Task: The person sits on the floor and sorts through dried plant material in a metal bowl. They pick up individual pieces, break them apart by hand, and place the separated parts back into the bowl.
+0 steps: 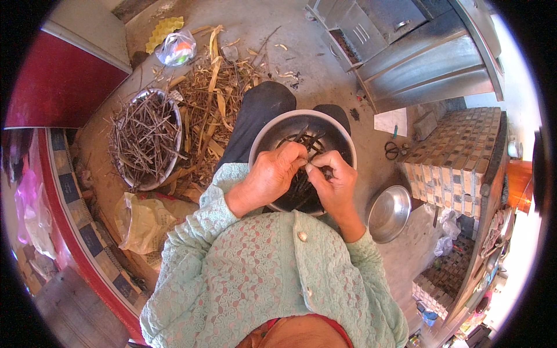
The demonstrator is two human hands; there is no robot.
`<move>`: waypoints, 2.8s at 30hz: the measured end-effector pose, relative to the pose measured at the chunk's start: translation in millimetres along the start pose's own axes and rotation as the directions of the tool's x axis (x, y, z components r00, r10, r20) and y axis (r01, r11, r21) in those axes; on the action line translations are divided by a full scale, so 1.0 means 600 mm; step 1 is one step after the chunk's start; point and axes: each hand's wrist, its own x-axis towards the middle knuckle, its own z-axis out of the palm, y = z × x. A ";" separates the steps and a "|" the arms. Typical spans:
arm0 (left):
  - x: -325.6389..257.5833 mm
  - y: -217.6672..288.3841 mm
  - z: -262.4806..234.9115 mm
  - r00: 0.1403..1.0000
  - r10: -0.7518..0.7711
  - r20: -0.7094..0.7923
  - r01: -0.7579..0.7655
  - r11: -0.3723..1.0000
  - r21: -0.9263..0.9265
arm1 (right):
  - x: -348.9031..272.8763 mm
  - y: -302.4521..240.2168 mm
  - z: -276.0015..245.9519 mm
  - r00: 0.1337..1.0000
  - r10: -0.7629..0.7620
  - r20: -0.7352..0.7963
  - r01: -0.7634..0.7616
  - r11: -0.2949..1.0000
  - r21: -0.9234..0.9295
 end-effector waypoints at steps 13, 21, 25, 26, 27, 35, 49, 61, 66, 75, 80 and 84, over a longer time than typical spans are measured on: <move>0.012 -0.019 -0.017 0.981 -0.139 0.133 0.189 0.571 -0.799 | 0.004 0.004 -0.009 0.965 0.203 0.166 -0.262 0.749 0.609; 0.015 -0.002 -0.035 0.922 -0.257 0.289 0.385 0.550 -0.741 | 0.011 -0.002 -0.009 0.939 0.251 0.236 -0.342 0.590 0.732; 0.014 -0.005 -0.033 0.911 -0.231 0.340 0.409 0.594 -0.692 | 0.012 0.004 -0.007 0.923 0.292 0.249 -0.372 0.517 0.771; 0.014 -0.007 -0.032 0.917 -0.227 0.328 0.398 0.576 -0.714 | 0.012 0.005 -0.007 0.923 0.293 0.249 -0.371 0.503 0.781; 0.014 -0.011 -0.030 0.922 -0.223 0.317 0.388 0.556 -0.735 | 0.012 0.005 -0.007 0.923 0.295 0.248 -0.369 0.489 0.790; 0.015 -0.020 -0.026 0.947 -0.155 0.281 0.318 0.564 -0.762 | 0.019 0.002 -0.016 0.933 0.280 0.226 -0.329 0.411 0.850; 0.012 -0.001 -0.025 0.941 -0.167 0.295 0.307 0.790 -0.531 | 0.011 -0.004 -0.019 0.931 0.307 0.199 -0.365 0.817 0.447; 0.009 0.010 -0.024 0.917 -0.106 0.385 0.253 0.900 -0.355 | 0.017 -0.005 -0.010 0.961 0.174 0.216 -0.220 0.951 0.215; 0.010 0.005 -0.024 0.904 -0.113 0.413 0.279 0.887 -0.367 | 0.017 -0.003 -0.012 0.957 0.195 0.215 -0.223 0.968 0.114; 0.013 -0.001 -0.025 0.899 -0.111 0.423 0.312 0.841 -0.442 | 0.018 -0.002 -0.014 0.959 0.205 0.196 -0.241 0.954 0.179; 0.012 0.000 -0.024 0.917 -0.067 0.394 0.257 0.854 -0.452 | 0.016 -0.002 -0.009 0.969 0.206 0.136 -0.227 0.961 0.157; 0.015 0.001 -0.027 0.905 -0.115 0.409 0.311 0.835 -0.453 | 0.017 -0.002 -0.007 0.978 0.181 0.103 -0.196 0.967 0.163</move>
